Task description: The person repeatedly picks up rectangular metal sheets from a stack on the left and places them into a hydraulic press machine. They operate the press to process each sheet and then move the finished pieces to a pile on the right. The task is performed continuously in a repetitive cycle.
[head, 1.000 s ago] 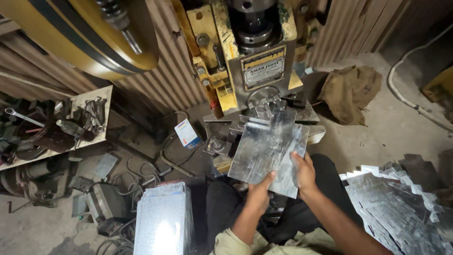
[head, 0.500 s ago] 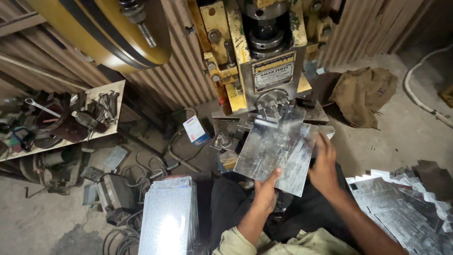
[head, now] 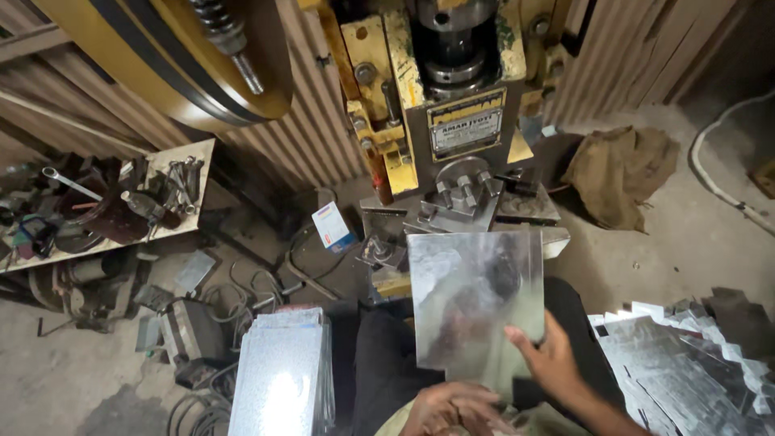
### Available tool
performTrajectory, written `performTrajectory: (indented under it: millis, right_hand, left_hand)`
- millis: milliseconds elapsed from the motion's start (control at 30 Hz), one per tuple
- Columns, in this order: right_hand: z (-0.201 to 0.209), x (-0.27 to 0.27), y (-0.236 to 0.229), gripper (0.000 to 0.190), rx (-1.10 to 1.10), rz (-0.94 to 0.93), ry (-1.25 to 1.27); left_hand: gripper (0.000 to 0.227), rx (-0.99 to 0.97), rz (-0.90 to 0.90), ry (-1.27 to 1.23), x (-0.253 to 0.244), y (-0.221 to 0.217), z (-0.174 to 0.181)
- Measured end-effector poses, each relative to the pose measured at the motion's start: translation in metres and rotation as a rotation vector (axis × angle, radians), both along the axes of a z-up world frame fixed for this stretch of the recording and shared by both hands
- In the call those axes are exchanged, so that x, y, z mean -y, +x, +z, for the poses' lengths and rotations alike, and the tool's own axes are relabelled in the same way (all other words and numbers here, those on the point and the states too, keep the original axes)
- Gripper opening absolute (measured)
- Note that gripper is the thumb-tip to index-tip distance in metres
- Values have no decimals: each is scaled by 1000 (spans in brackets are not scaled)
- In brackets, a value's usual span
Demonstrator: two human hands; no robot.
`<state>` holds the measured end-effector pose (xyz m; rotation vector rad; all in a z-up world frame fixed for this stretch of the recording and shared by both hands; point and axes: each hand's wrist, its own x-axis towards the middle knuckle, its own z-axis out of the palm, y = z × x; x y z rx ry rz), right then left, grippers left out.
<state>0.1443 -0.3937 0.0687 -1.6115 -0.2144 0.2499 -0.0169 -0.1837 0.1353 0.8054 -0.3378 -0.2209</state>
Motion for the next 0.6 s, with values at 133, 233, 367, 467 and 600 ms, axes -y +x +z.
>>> performTrajectory:
  millis: [133,233,367,467,600]
  right_hand:
    - [21,-33,-22,51,-216,-183,286]
    - [39,-44,5,50,-275,-194,417]
    - [45,-71,64,38,-363,-167,507]
    - [42,-79,77,33,-338,-173,575]
    - [32,-79,78,32,-353,-196,578]
  left_hand:
    - [67,99,69,172,-14,15,36]
    - [68,10,149,382,-15,22,72]
    - [78,357,426,1267,-15,63,108]
    - [87,559,607,1826,-10,90,104]
    - [71,665,807,2009,-12,121,59]
